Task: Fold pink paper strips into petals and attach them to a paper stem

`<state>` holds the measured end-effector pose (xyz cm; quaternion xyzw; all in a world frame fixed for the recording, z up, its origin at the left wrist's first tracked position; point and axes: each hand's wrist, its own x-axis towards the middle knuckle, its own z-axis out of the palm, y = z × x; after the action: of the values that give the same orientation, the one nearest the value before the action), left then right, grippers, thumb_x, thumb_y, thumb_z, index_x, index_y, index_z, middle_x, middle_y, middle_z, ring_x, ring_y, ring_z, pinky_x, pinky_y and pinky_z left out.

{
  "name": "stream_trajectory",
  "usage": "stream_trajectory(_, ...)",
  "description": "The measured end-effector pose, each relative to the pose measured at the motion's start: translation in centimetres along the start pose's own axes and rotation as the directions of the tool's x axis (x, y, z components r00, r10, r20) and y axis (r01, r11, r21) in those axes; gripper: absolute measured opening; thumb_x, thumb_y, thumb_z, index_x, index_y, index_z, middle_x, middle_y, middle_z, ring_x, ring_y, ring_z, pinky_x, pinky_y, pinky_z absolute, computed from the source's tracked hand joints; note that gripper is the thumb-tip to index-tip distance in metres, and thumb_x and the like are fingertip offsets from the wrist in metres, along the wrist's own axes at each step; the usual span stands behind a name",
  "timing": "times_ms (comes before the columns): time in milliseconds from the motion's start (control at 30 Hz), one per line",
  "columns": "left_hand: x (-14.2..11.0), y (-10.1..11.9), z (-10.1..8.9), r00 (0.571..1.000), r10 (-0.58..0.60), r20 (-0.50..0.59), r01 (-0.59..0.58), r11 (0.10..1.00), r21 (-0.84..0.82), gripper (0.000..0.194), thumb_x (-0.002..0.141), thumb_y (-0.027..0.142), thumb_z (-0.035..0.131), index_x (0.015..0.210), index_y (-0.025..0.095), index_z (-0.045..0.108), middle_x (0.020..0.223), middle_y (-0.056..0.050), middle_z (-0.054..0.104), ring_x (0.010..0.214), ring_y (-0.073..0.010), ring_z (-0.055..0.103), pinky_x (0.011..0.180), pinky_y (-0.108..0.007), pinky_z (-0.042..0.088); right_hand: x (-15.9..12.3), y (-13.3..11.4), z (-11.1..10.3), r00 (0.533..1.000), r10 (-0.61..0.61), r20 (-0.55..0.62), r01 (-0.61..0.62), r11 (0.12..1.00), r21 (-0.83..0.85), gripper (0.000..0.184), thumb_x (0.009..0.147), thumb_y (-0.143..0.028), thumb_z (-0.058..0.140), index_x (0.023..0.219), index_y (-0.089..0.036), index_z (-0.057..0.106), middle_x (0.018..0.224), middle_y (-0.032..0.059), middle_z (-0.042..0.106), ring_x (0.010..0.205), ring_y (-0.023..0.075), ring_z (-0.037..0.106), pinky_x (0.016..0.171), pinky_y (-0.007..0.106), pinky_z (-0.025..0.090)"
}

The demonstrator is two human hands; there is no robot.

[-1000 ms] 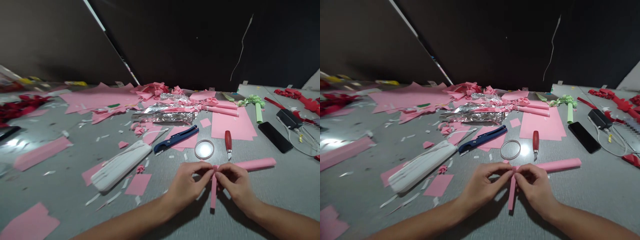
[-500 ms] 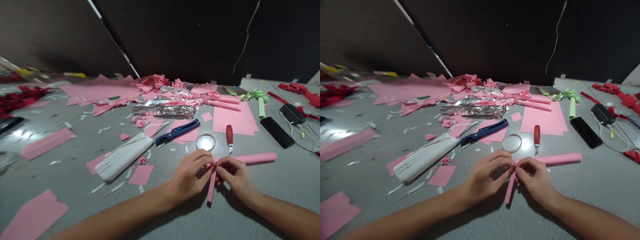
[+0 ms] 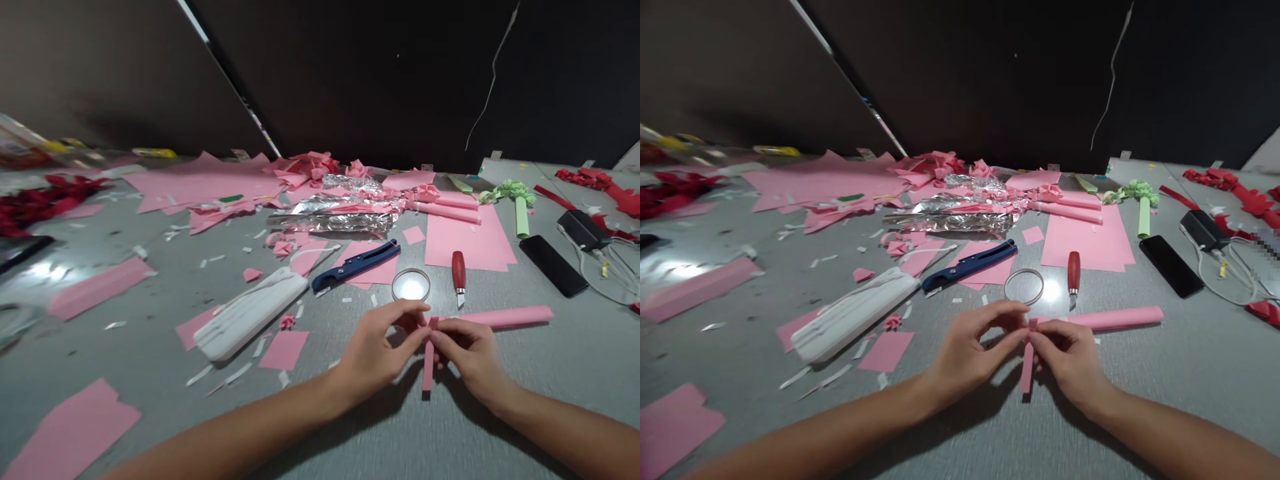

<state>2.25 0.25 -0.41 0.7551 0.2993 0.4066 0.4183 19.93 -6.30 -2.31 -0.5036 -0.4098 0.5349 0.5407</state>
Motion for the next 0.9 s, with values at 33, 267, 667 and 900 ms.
stream_trajectory(33,0.05,0.08,0.03,0.997,-0.064,0.043,0.066,0.997,-0.034,0.013,0.097,0.020,0.072,0.109,0.018,0.077,0.090,-0.004,0.081,0.077,-0.0171,0.077,0.076,-0.029,0.063,0.00,-0.02,-0.04,1.000,0.000,-0.017,-0.001,1.000,-0.013,0.032,0.086,-0.050,0.087,0.089,-0.019,0.088,0.068,0.0038,0.075,0.055,0.0136,0.065,0.055,0.026,0.057)
stream_trajectory(267,0.06,0.35,0.17,0.970,-0.210,0.122,0.226,0.964,-0.138,0.010,0.096,0.020,0.067,0.097,0.017,0.077,0.088,-0.005,0.081,0.078,-0.0184,0.077,0.076,-0.031,0.064,-0.14,-0.42,-0.12,1.000,0.021,-0.013,-0.022,0.999,-0.049,0.033,0.088,-0.050,0.084,0.096,-0.018,0.088,0.073,0.0061,0.078,0.059,0.0165,0.069,0.059,0.030,0.061)
stream_trajectory(667,-0.14,0.34,0.24,0.995,-0.043,0.086,0.043,0.999,0.005,0.012,0.096,0.016,0.065,0.095,0.017,0.077,0.086,-0.004,0.078,0.077,-0.0164,0.072,0.072,-0.029,0.058,-0.38,-0.35,-0.30,0.999,0.039,-0.018,-0.040,0.998,-0.055,0.034,0.086,-0.052,0.087,0.088,-0.018,0.084,0.063,0.0022,0.071,0.055,0.0158,0.067,0.055,0.030,0.061)
stream_trajectory(900,0.08,0.48,-0.03,0.985,-0.134,0.108,0.142,0.987,-0.073,0.011,0.095,0.016,0.065,0.094,0.018,0.076,0.087,-0.004,0.079,0.077,-0.0162,0.075,0.076,-0.029,0.062,-0.22,-0.14,-0.11,0.998,0.055,0.038,-0.055,0.998,-0.016,0.034,0.089,-0.051,0.084,0.096,-0.018,0.082,0.070,0.0023,0.073,0.057,0.0151,0.067,0.055,0.029,0.059)
